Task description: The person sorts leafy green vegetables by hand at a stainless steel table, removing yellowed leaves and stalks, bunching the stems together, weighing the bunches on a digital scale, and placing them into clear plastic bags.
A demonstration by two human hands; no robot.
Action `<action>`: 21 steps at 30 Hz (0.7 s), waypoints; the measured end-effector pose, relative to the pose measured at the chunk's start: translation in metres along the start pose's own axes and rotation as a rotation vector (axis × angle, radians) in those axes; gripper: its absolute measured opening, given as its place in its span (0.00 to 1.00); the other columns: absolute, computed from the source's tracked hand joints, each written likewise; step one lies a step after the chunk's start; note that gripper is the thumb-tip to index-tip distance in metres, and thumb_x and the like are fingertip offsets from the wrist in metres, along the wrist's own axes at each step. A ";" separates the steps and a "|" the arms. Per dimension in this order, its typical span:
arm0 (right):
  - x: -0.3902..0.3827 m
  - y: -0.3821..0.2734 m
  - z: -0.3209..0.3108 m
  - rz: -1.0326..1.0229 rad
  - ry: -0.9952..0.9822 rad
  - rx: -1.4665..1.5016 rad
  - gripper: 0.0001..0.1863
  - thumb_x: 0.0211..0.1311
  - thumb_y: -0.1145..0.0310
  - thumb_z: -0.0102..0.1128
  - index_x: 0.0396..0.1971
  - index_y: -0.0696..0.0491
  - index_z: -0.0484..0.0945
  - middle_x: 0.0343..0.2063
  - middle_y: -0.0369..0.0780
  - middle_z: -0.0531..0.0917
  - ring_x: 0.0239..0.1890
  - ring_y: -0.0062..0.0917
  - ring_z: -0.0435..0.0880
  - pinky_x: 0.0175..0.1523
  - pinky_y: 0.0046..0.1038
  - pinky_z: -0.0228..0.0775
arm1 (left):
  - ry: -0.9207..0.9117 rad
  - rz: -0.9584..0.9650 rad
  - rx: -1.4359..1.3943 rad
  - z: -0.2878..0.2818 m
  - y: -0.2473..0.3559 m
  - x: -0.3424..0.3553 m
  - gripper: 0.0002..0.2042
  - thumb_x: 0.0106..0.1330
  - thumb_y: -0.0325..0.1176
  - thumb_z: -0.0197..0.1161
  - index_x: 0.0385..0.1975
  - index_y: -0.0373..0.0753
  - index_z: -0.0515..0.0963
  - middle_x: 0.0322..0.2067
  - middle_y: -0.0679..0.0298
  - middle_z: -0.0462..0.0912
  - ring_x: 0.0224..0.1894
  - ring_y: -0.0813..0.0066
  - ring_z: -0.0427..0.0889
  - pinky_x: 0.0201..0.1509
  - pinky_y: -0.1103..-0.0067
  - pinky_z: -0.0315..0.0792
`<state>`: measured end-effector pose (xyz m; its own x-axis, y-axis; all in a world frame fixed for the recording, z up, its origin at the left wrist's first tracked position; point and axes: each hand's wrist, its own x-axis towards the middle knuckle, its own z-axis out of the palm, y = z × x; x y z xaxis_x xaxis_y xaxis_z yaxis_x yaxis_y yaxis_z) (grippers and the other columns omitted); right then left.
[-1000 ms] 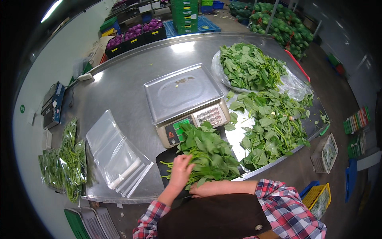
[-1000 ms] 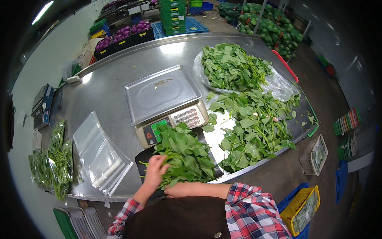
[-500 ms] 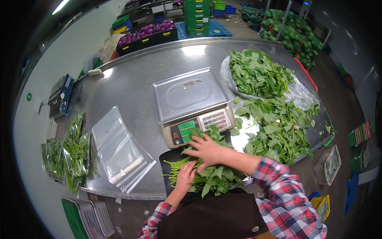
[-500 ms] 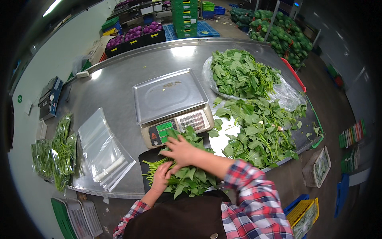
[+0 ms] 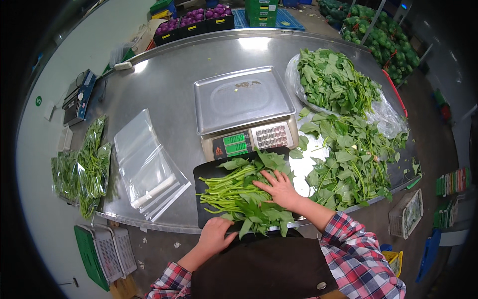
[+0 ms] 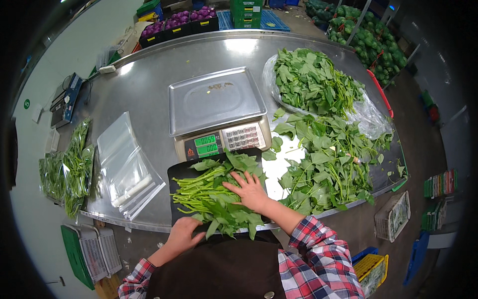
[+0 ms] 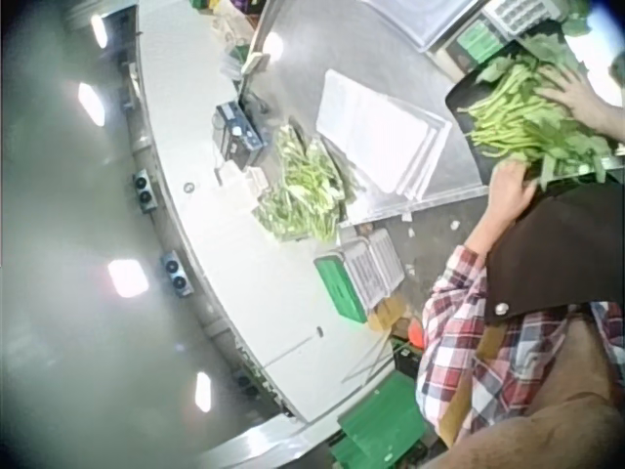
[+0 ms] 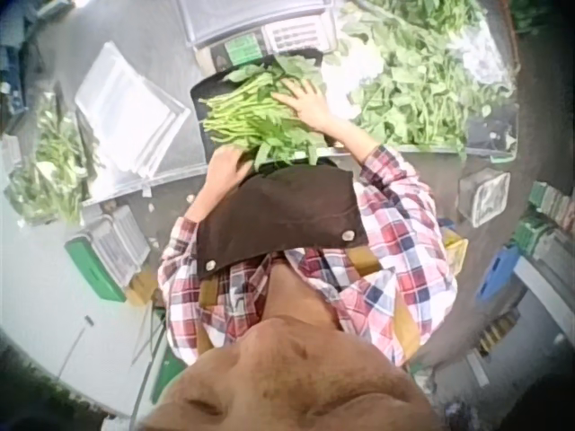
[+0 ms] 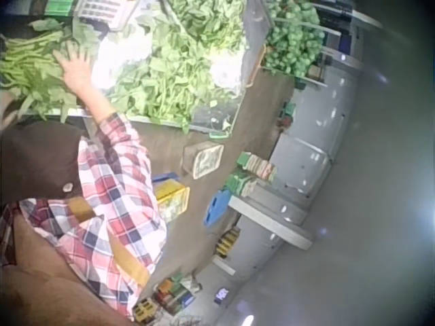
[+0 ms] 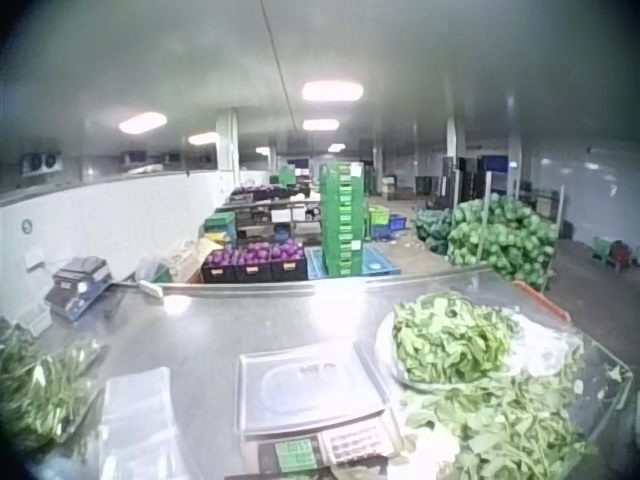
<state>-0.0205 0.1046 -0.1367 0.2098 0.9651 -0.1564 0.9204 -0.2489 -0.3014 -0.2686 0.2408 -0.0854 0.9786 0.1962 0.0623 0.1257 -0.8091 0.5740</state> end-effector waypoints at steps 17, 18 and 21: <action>-0.050 -0.007 0.013 -0.332 -0.145 0.675 0.27 0.60 0.65 0.49 0.60 0.51 0.59 0.65 0.49 0.48 0.67 0.36 0.46 0.66 0.36 0.47 | -0.132 0.403 0.126 0.023 0.040 0.036 0.04 0.52 0.32 0.58 0.22 0.41 0.73 0.19 0.66 0.74 0.23 0.69 0.75 0.25 0.76 0.69; -0.056 -0.006 0.019 -0.357 -0.151 0.745 0.25 0.61 0.65 0.49 0.59 0.52 0.61 0.63 0.48 0.52 0.66 0.35 0.50 0.64 0.34 0.50 | -0.205 0.376 0.198 0.015 0.043 0.036 0.06 0.53 0.34 0.60 0.20 0.41 0.72 0.21 0.65 0.75 0.27 0.68 0.75 0.31 0.74 0.69; -0.056 0.004 0.029 -0.330 -0.300 0.939 0.21 0.61 0.67 0.49 0.55 0.54 0.66 0.59 0.45 0.63 0.61 0.30 0.60 0.60 0.29 0.58 | -0.267 0.335 0.204 -0.014 0.043 0.064 0.07 0.53 0.36 0.60 0.23 0.39 0.74 0.22 0.64 0.75 0.32 0.65 0.74 0.36 0.72 0.68</action>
<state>-0.0379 0.0472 -0.1562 -0.2154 0.9689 -0.1222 0.2632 -0.0629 -0.9627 -0.2034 0.2263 -0.0453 0.9750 -0.2219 -0.0105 -0.2009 -0.9009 0.3847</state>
